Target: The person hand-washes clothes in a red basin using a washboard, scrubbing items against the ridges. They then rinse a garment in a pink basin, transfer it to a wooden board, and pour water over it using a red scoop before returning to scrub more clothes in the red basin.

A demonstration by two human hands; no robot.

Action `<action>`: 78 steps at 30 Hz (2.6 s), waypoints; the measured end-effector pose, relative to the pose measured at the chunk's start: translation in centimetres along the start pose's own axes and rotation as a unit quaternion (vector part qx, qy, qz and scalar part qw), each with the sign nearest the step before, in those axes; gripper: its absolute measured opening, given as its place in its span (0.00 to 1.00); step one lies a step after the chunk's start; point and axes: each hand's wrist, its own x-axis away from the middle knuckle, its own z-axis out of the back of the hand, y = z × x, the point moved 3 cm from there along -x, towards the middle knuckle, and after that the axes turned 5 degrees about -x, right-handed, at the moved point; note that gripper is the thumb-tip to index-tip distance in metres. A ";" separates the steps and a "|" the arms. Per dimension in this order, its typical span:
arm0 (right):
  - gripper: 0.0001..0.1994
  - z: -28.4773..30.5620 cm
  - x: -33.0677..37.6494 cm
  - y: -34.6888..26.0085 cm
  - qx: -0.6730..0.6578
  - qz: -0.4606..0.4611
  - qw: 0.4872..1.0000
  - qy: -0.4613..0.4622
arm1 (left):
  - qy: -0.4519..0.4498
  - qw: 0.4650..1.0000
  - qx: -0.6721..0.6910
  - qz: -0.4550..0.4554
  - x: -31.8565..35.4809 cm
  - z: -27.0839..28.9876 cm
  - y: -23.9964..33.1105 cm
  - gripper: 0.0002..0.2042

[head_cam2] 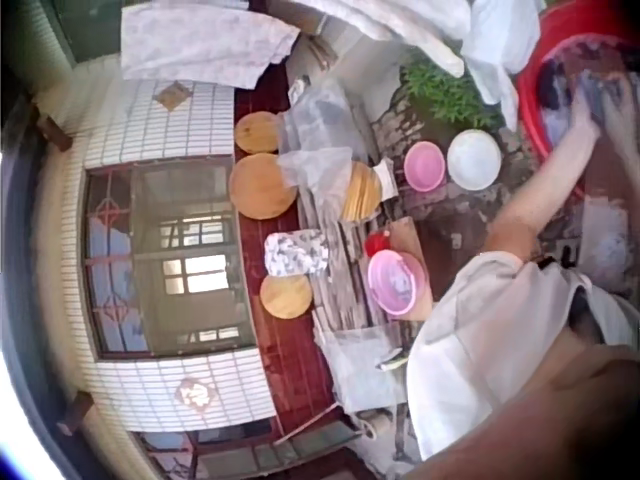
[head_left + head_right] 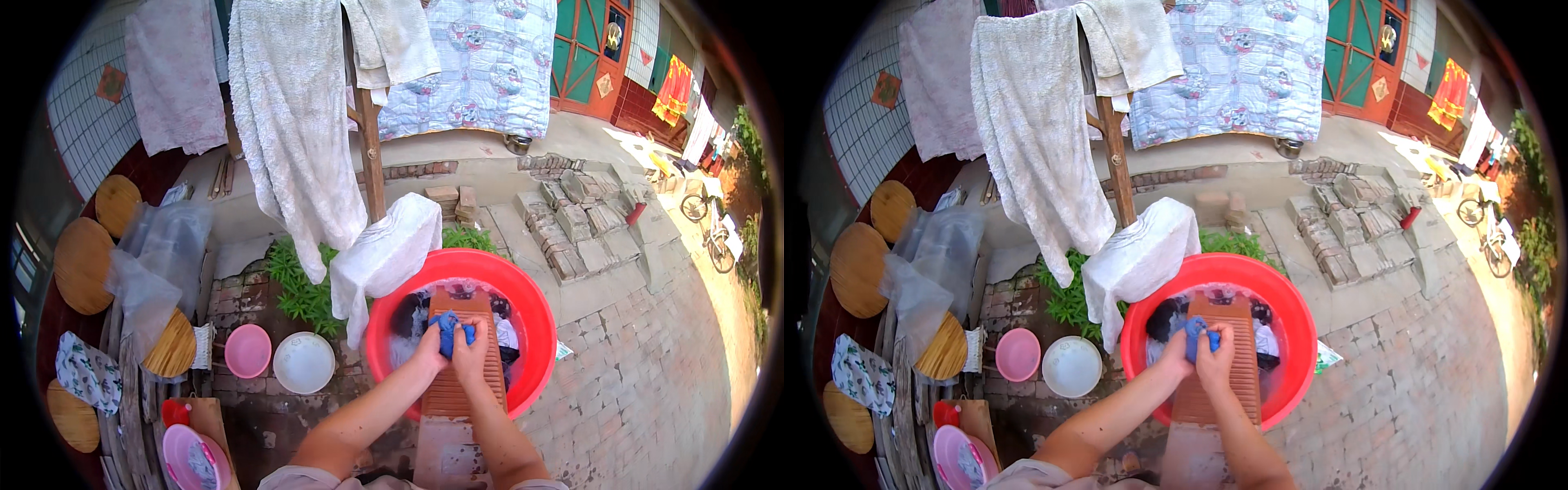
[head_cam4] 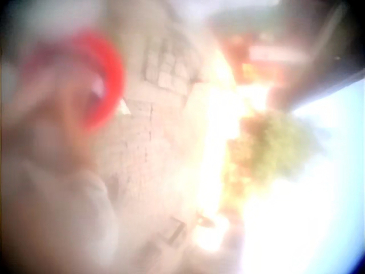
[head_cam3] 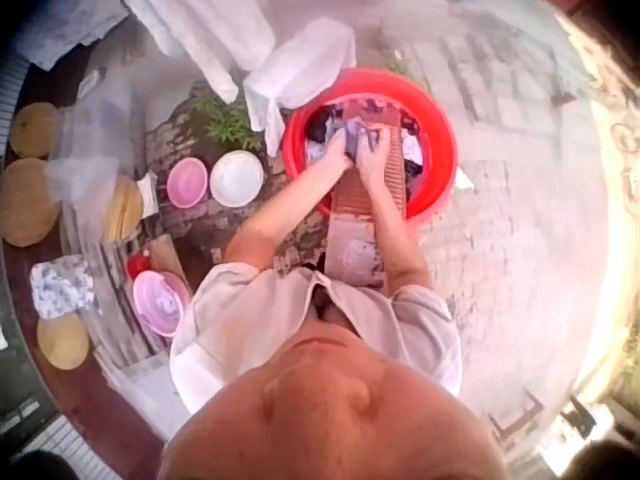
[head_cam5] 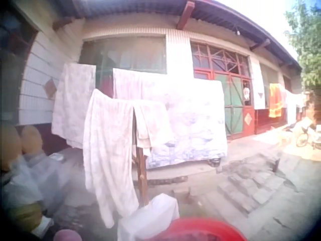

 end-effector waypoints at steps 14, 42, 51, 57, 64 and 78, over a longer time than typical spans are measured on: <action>0.15 0.0 -1.8 11.1 -0.493 -0.463 0.732 0.077 | -0.126 0.534 -0.697 -0.462 1.3 -7.6 1.3 0.08; 0.23 5.5 5.0 11.4 -0.069 -0.460 0.881 -0.085 | 0.383 0.864 0.043 -0.324 41.8 31.9 22.9 0.17; 0.25 6.9 7.3 10.8 -0.010 -0.447 0.894 -0.036 | 0.658 0.556 0.202 -0.466 68.3 51.8 23.4 0.25; 0.15 11.3 5.6 13.7 0.104 -0.371 0.922 -0.029 | 0.630 0.700 0.042 -0.333 57.7 54.6 23.9 0.25; 0.18 15.1 0.1 20.9 0.208 -0.322 0.922 -0.061 | 0.342 0.822 -0.397 -0.224 30.2 27.8 21.5 0.12; 0.30 14.7 1.6 29.3 0.338 -0.432 0.823 -0.147 | 0.190 0.230 -0.934 -0.195 -9.4 12.3 4.2 0.29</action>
